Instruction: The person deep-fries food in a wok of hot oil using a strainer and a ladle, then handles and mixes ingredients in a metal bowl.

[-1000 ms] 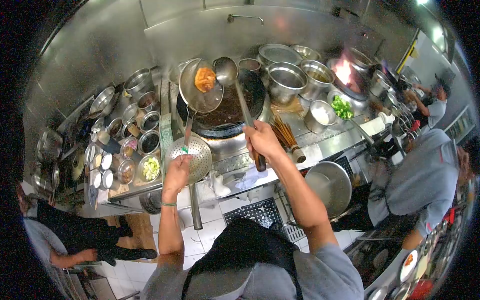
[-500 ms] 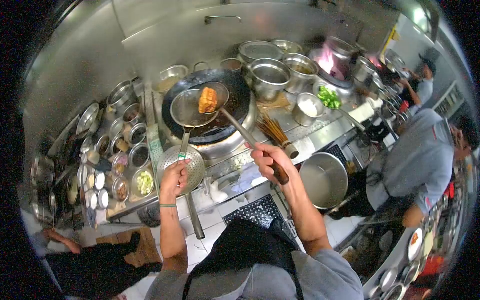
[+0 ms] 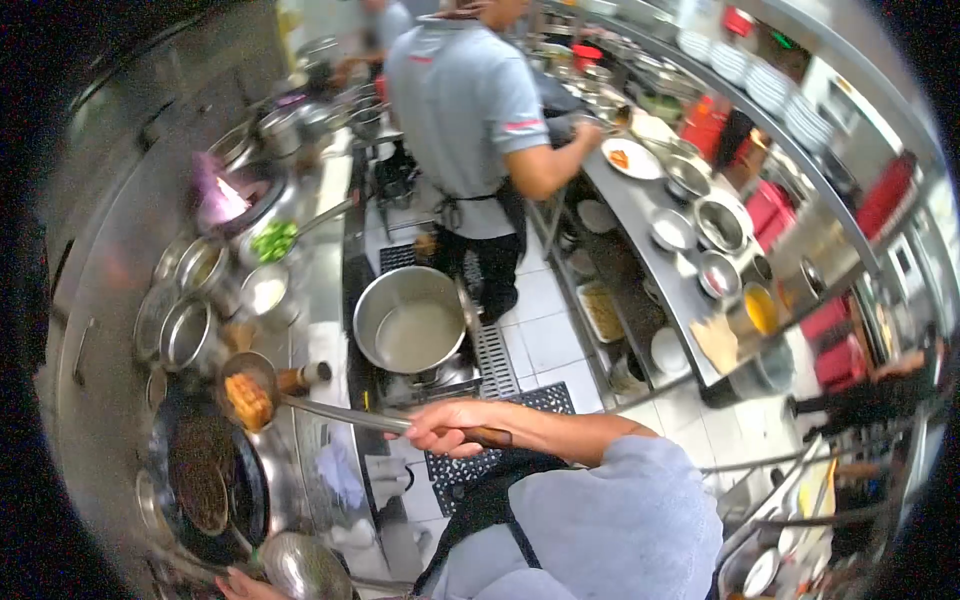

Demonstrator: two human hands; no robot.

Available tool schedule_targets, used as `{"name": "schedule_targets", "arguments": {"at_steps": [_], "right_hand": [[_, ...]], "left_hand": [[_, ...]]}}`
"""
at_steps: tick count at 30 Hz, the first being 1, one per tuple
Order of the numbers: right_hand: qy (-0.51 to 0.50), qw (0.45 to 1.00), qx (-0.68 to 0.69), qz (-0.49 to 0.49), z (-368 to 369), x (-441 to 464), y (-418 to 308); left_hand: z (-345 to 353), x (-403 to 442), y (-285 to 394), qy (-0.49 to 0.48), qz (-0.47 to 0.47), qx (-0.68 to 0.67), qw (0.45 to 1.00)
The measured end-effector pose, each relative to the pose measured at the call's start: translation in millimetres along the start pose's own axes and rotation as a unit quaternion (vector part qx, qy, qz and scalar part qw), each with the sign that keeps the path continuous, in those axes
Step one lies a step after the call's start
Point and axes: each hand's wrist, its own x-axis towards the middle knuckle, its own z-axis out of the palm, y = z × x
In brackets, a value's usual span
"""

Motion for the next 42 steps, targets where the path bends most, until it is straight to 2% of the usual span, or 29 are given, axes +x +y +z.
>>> {"name": "schedule_targets", "arguments": {"at_steps": [2, 3, 4, 6, 9, 12, 16, 20, 23, 26, 27, 30, 33, 34, 35, 36, 39, 42], "right_hand": [[0.049, 0.998, 0.046, -0.02, -15.2, -34.2, 9.3], [0.069, 0.995, 0.066, -0.033, -16.1, -51.1, 18.1], [0.088, 0.991, 0.089, -0.046, -21.5, -69.1, 24.5], [0.113, 0.982, 0.129, -0.085, -37.3, -100.6, 41.1], [0.175, 0.96, 0.177, -0.125, -50.1, -154.1, 56.8], [0.224, 0.935, 0.22, -0.167, -61.3, -213.5, 72.6], [0.275, 0.895, 0.258, -0.238, -78.9, -291.9, 99.5], [0.369, 0.826, 0.271, -0.328, -69.6, -358.8, 109.4], [0.394, 0.777, 0.267, -0.412, -82.2, -404.5, 121.2], [0.421, 0.713, 0.265, -0.495, -81.8, -441.7, 108.8], [0.45, 0.698, 0.234, -0.505, -83.3, -454.4, 100.7], [0.499, 0.63, 0.182, -0.566, -109.4, -486.8, 68.7], [0.62, 0.559, 0.081, -0.545, -160.5, -515.3, 25.9], [0.647, 0.55, 0.072, -0.524, -177.5, -526.2, 13.6], [0.673, 0.541, 0.064, -0.501, -194.4, -534.9, 3.1], [0.698, 0.531, 0.055, -0.477, -211.7, -541.8, -5.7], [0.715, 0.526, 0.042, -0.46, -267.4, -571.8, -5.1], [0.813, 0.435, -0.071, -0.382, -274.6, -555.7, -5.9]], "left_hand": [[10.2, -5.0, 44.1, 0.016, 0.061, 0.068, 0.996], [2.1, -9.0, 87.4, -0.007, 0.086, 0.151, 0.985], [17.6, -13.7, 82.9, -0.046, -0.012, -0.024, 0.999], [51.6, -19.5, 58.7, -0.056, 0.041, -0.123, 0.99], [59.0, -43.1, 110.3, -0.092, -0.009, -0.151, 0.984], [96.4, -60.1, 82.7, -0.079, 0.064, -0.144, 0.984], [110.2, -93.6, 156.9, -0.11, 0.111, -0.013, 0.988], [127.3, -117.6, 230.8, -0.222, 0.086, -0.079, 0.968], [151.5, -134.4, 261.8, -0.193, 0.224, -0.142, 0.945], [148.5, -157.4, 310.1, -0.217, 0.299, -0.101, 0.924], [150.0, -170.2, 327.4, -0.268, 0.212, -0.222, 0.913], [182.5, -189.3, 326.5, -0.358, 0.198, -0.233, 0.882], [215.8, -202.0, 313.5, -0.442, 0.173, -0.238, 0.847], [218.5, -205.5, 312.3, -0.468, 0.162, -0.24, 0.835], [210.4, -215.2, 316.3, -0.449, 0.222, -0.239, 0.832], [202.9, -220.4, 319.4, -0.463, 0.221, -0.225, 0.828], [194.2, -219.6, 312.5, -0.499, 0.237, -0.168, 0.816], [192.5, -219.4, 287.9, -0.493, 0.191, -0.166, 0.833]]}}
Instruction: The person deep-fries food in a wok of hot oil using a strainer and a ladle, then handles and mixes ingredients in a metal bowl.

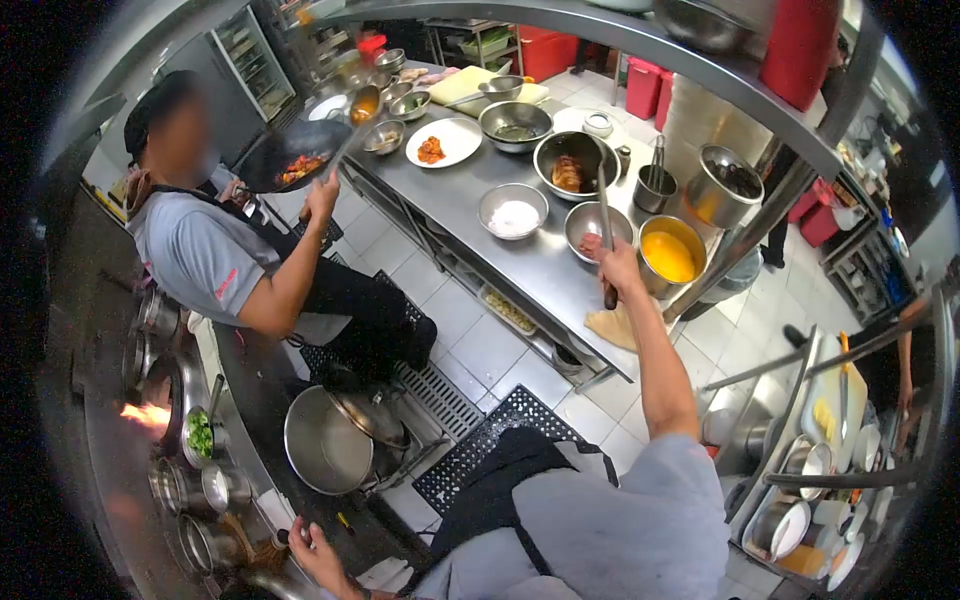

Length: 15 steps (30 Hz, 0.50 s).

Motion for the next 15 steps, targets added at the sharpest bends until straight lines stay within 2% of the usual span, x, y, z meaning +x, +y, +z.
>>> {"name": "schedule_targets", "arguments": {"at_steps": [1, 4, 5, 7, 10, 11, 12, 13, 14, 15], "right_hand": [[0.06, 0.988, -0.143, -0.025, 3.8, 4.7, 11.7], [0.223, 0.906, -0.266, -0.244, 12.7, 3.4, 51.7], [0.19, 0.935, -0.208, -0.215, 15.6, -15.8, 38.7], [0.131, 0.96, -0.146, -0.2, 16.3, -50.0, 43.2], [0.109, 0.948, -0.254, -0.16, 26.0, -119.2, 80.7], [0.095, 0.952, -0.235, -0.17, 29.0, -151.1, 91.7], [0.072, 0.957, -0.254, -0.121, 29.9, -179.6, 101.9], [0.067, 0.956, -0.252, -0.134, 29.4, -199.2, 132.8], [0.029, 0.962, -0.255, -0.091, 26.0, -227.3, 142.9], [-0.006, 0.947, -0.307, -0.098, 18.1, -251.3, 161.5]], "left_hand": [[-2.9, -2.1, -1.7, 0.0, 0.0, 0.016, 1.0], [-8.5, -8.4, -3.0, -0.005, -0.006, 0.021, 1.0], [-9.7, -9.9, 2.2, -0.012, -0.014, -0.001, 1.0], [-11.0, -8.6, 7.3, -0.024, -0.014, -0.03, 0.999], [-11.2, -9.1, 4.4, -0.035, 0.003, -0.044, 0.998], [-12.9, -8.2, -0.2, -0.041, 0.01, -0.046, 0.998], [-15.7, -8.1, -1.9, -0.046, 0.016, -0.047, 0.998], [-18.8, -9.0, 3.5, -0.049, -0.003, -0.061, 0.997], [-20.8, -8.6, 0.8, -0.057, 0.002, -0.066, 0.996], [-22.8, -9.2, -6.7, -0.062, 0.005, -0.07, 0.996]]}}
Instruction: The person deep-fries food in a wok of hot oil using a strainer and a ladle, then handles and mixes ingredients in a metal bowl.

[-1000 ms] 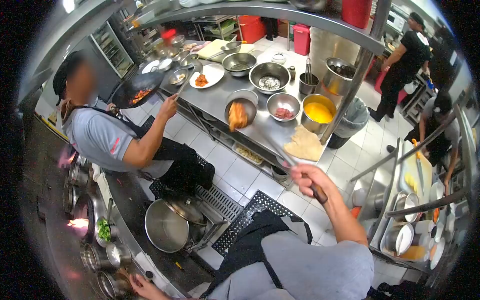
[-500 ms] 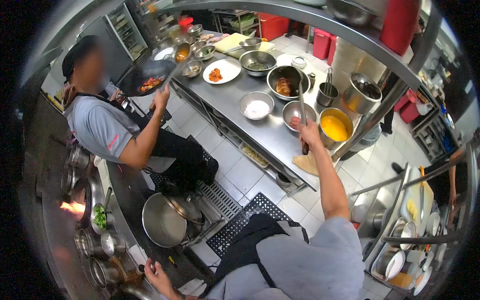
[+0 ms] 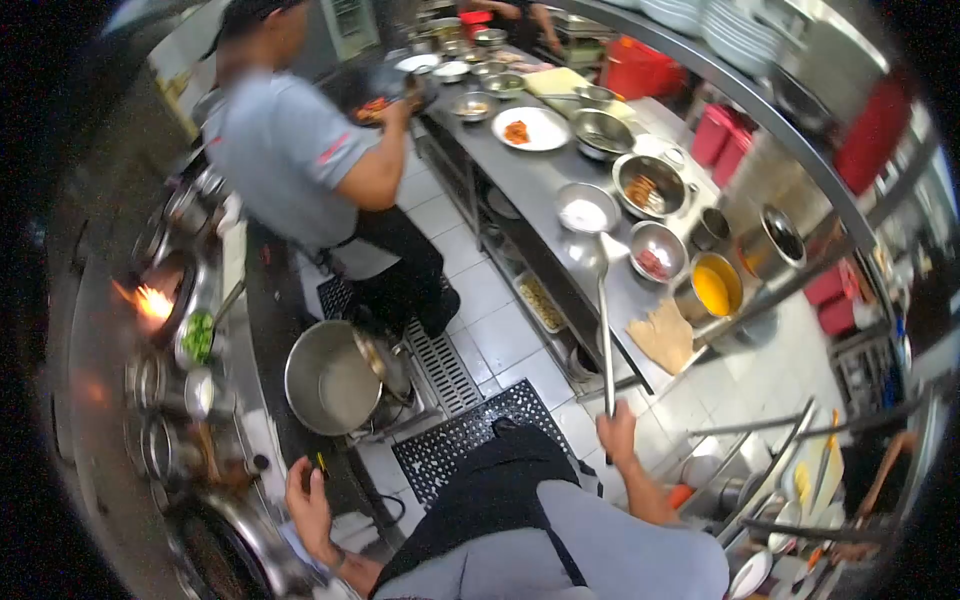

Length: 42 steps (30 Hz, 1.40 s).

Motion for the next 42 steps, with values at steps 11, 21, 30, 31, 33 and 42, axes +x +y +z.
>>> {"name": "schedule_targets", "arguments": {"at_steps": [11, 21, 30, 31, 33, 42], "right_hand": [[-0.317, 0.918, -0.027, -0.238, 72.9, -70.6, -71.4], [-0.405, 0.742, 0.097, -0.526, 266.2, -119.7, -347.5], [-0.406, 0.656, 0.035, -0.635, 388.4, -184.5, -437.4], [-0.405, 0.657, 0.052, -0.634, 392.9, -187.7, -436.3], [-0.428, 0.662, 0.085, -0.609, 392.7, -181.7, -427.3], [-0.29, 0.812, 0.12, -0.493, 290.0, -87.0, -332.9]], "left_hand": [[-24.9, -41.5, -7.8, -0.052, 0.085, -0.021, 0.995], [-188.1, -185.3, -61.2, 0.53, -0.133, -0.028, 0.837], [-277.9, -231.3, -219.6, 0.381, -0.271, -0.575, 0.671], [-283.3, -224.0, -222.2, 0.337, -0.255, -0.616, 0.665], [-279.0, -208.7, -223.0, 0.386, -0.272, -0.534, 0.701], [-292.1, -143.4, -189.2, 0.422, -0.223, -0.455, 0.752]]}}
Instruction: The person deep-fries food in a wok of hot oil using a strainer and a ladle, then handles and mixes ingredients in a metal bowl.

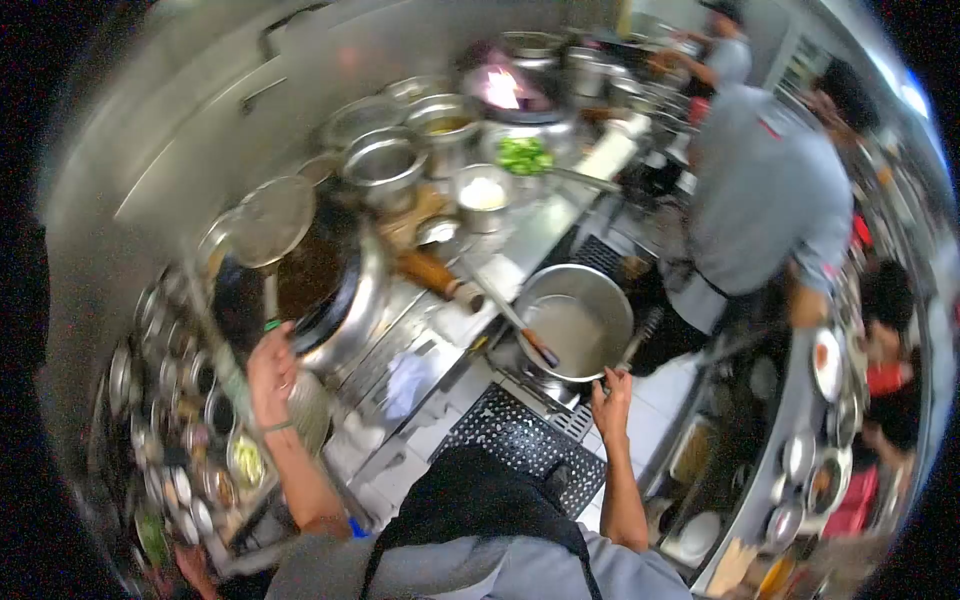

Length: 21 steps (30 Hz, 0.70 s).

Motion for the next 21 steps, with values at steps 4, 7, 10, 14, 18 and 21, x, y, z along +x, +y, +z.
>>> {"name": "schedule_targets", "arguments": {"at_steps": [4, 7, 10, 14, 18, 21], "right_hand": [[0.093, 0.99, -0.025, 0.101, -30.0, -71.2, 60.0], [0.139, 0.971, -0.028, 0.193, -48.0, -109.9, 59.0], [0.161, 0.954, -0.021, 0.253, -53.0, -146.4, 58.7], [0.194, 0.932, -0.06, 0.3, -55.8, -184.4, 73.1], [0.199, 0.912, -0.058, 0.354, -70.1, -213.2, 76.2], [0.196, 0.906, -0.07, 0.368, -78.1, -229.0, 84.6]], "left_hand": [[53.4, 43.0, 13.9, -0.105, 0.024, -0.022, 0.994], [98.1, 114.6, 4.7, -0.151, -0.01, -0.01, 0.988], [125.7, 194.1, -31.6, -0.159, -0.024, 0.007, 0.987], [201.2, 219.0, -69.4, -0.145, -0.057, -0.052, 0.986], [252.0, 210.0, -96.2, -0.101, -0.044, -0.028, 0.994], [255.9, 256.6, -122.5, -0.148, -0.06, 0.054, 0.986]]}}
